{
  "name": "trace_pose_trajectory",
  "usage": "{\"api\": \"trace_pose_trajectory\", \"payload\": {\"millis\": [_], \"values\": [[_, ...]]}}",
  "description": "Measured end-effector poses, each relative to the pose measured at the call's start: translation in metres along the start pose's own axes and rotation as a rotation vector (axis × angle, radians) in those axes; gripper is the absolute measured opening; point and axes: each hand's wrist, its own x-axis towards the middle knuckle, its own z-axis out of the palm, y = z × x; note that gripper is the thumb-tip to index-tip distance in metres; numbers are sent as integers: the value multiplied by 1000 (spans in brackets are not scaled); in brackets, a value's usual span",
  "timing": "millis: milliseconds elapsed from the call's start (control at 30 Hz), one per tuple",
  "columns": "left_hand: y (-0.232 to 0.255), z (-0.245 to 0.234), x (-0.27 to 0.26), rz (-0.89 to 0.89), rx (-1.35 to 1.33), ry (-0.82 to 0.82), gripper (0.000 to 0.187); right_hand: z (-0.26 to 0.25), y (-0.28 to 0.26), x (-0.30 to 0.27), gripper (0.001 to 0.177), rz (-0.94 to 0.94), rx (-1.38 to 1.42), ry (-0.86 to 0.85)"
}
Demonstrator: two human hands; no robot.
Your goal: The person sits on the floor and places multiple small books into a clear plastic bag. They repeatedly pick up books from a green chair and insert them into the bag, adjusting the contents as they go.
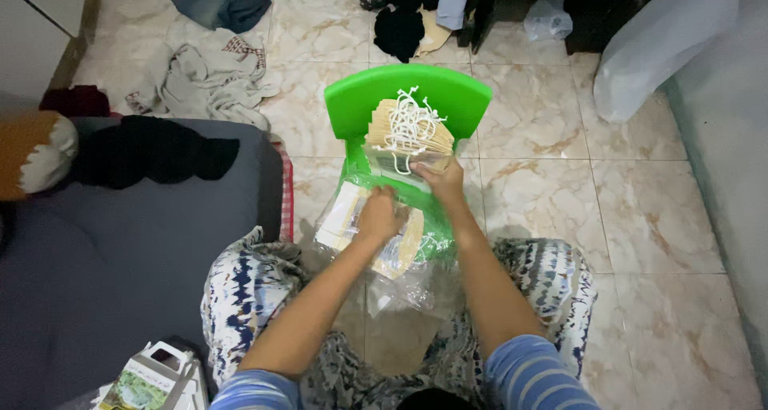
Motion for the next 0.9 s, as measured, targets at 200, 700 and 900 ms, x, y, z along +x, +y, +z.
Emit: {"api": "trace_pose_trajectory", "payload": {"millis": [200,700,900], "values": [[67,9,-77,93,29,-312,92,-3,-47,-35,43,-296,-389,159],[10,85,5,482,160,19,63,-137,-147,-94,35,-248,-34,527],[-6,117,18,495,312,-166,59,-160,-130,-101,38,-139,143,608]]}}
